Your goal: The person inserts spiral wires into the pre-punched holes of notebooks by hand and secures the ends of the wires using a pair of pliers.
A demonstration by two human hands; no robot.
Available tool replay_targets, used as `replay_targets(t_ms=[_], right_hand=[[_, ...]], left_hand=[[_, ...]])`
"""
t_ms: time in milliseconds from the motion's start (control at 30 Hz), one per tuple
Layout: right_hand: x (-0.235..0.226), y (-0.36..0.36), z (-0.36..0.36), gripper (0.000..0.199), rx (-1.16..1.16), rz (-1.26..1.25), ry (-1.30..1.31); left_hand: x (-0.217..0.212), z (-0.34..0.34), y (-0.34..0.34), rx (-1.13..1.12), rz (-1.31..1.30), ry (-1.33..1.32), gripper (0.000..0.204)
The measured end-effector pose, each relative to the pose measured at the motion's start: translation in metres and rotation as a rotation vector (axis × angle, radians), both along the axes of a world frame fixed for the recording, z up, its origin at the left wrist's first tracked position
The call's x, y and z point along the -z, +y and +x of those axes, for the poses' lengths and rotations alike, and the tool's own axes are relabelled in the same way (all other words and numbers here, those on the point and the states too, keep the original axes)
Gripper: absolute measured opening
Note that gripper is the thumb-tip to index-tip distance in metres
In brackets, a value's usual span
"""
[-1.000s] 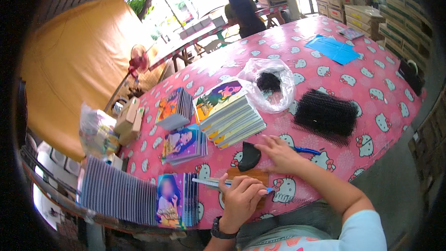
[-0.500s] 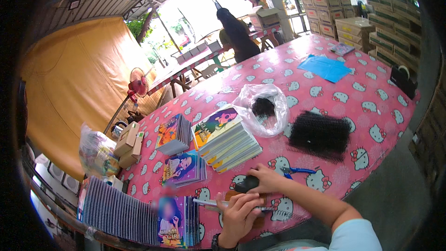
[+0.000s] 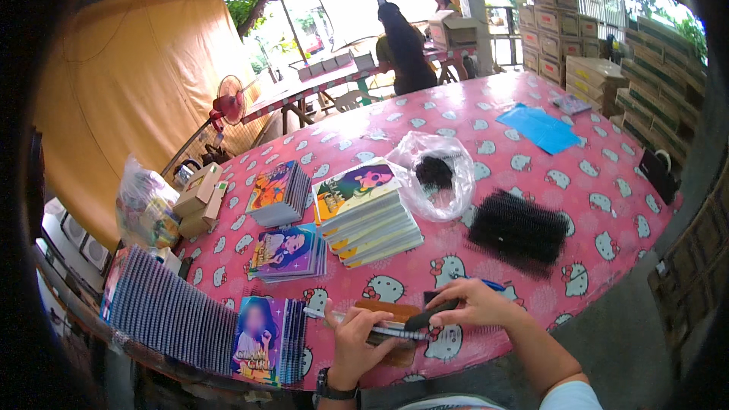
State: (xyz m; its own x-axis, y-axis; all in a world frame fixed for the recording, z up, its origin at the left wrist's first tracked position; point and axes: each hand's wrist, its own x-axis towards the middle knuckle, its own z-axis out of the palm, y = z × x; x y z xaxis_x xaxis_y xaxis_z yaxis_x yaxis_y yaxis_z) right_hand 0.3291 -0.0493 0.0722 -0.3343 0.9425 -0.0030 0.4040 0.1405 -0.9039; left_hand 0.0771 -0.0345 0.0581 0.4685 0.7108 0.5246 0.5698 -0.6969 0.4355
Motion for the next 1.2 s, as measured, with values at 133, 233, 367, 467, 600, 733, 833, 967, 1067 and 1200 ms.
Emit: replay_targets(t_ms=[133, 233, 367, 467, 600, 733, 833, 967, 1067, 1200], right_hand=[[0.001, 0.003, -0.005, 0.035, -0.259, 0.132, 0.114], [0.000, 0.005, -0.004, 0.035, -0.176, 0.076, 0.203], [0.004, 0.023, -0.009, 0.045, -0.182, 0.106, -0.023], [-0.006, 0.026, -0.014, 0.040, -0.155, 0.002, 0.028], [-0.009, 0.033, -0.017, 0.039, -0.275, 0.057, -0.014], [-0.001, 0.038, -0.024, 0.041, -0.272, 0.119, 0.198], [-0.001, 0.042, -0.041, 0.045, -0.133, -0.039, -0.111], [0.011, 0.031, -0.041, 0.041, -0.330, 0.021, 0.683], [0.012, 0.048, -0.050, 0.053, -0.089, 0.108, -0.179], [0.011, 0.029, -0.058, 0.041, -0.324, 0.066, 0.620]], left_hand=[[0.004, -0.004, -0.004, 0.002, -0.092, -0.075, 0.047], [0.000, -0.003, -0.001, -0.018, -0.075, -0.069, 0.055], [0.002, -0.010, 0.000, -0.059, -0.038, -0.064, 0.058], [0.004, -0.013, -0.004, -0.082, -0.094, -0.075, 0.058], [-0.003, -0.010, 0.005, -0.068, -0.028, -0.082, 0.060], [0.005, -0.027, 0.008, -0.154, -0.018, -0.090, 0.062], [0.005, -0.027, 0.009, -0.142, -0.038, -0.103, 0.063], [0.004, -0.027, 0.012, -0.135, -0.046, -0.127, 0.063], [0.008, -0.029, 0.013, -0.132, -0.045, -0.159, 0.064], [0.011, -0.032, 0.012, -0.127, -0.035, -0.148, 0.070]])
